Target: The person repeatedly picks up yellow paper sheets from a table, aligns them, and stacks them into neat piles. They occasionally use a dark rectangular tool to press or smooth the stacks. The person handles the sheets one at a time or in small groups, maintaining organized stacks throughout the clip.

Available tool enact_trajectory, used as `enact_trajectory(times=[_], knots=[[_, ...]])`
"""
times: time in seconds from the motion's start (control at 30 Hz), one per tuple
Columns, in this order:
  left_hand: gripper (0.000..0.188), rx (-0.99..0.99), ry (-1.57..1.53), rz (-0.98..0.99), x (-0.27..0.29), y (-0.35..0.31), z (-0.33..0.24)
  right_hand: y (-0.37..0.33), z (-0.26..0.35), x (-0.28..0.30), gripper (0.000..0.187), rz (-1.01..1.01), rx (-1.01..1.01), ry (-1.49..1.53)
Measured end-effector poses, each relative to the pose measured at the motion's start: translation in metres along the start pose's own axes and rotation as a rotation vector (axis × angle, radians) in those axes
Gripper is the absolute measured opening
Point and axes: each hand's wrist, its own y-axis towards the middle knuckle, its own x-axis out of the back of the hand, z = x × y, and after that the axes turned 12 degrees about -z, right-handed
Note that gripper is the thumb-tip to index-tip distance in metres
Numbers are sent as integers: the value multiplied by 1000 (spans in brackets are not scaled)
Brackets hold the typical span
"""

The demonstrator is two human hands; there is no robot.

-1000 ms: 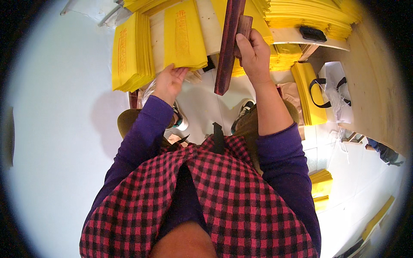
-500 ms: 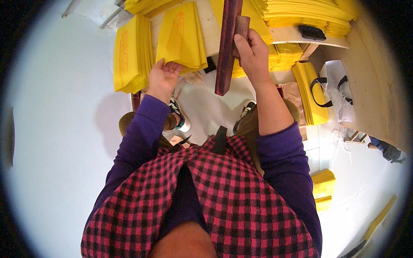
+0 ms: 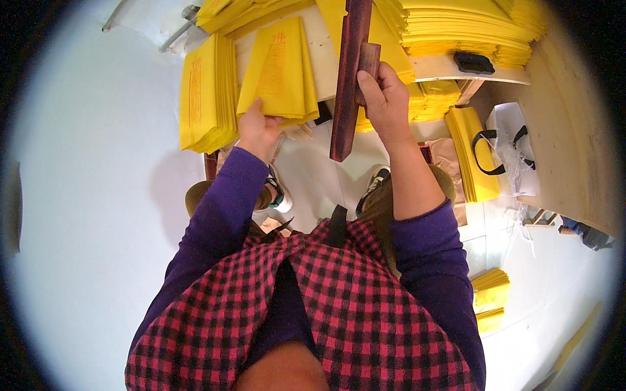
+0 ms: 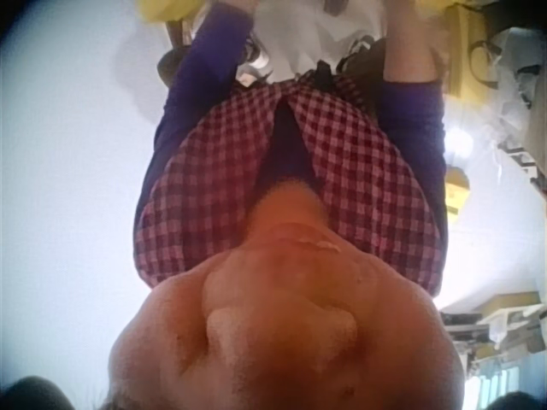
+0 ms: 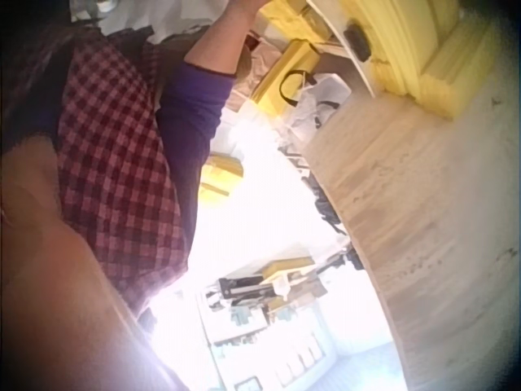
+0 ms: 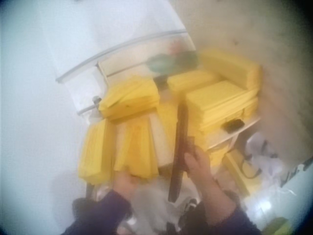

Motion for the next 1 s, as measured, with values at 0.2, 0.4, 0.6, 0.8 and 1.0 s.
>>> enact_trajectory(times=[0.2, 0.4, 0.6, 0.8, 1.0], knots=[[30, -99, 28, 69, -22, -2, -49, 2, 1, 0, 20, 13, 11, -6], [31, -137, -30, 155, -44, -2, -91, 2, 0, 1, 19, 3, 14, -41], [28, -291, 56, 281, -67, 4, -144, 1, 0, 2, 15, 4, -14, 36], [29, -466, 74, 348, -80, -5, -210, 0, 5, 0, 14, -3, -30, 35], [28, -613, -51, 363, -60, -17, -257, 0, 4, -2, 15, 3, -51, 6]])
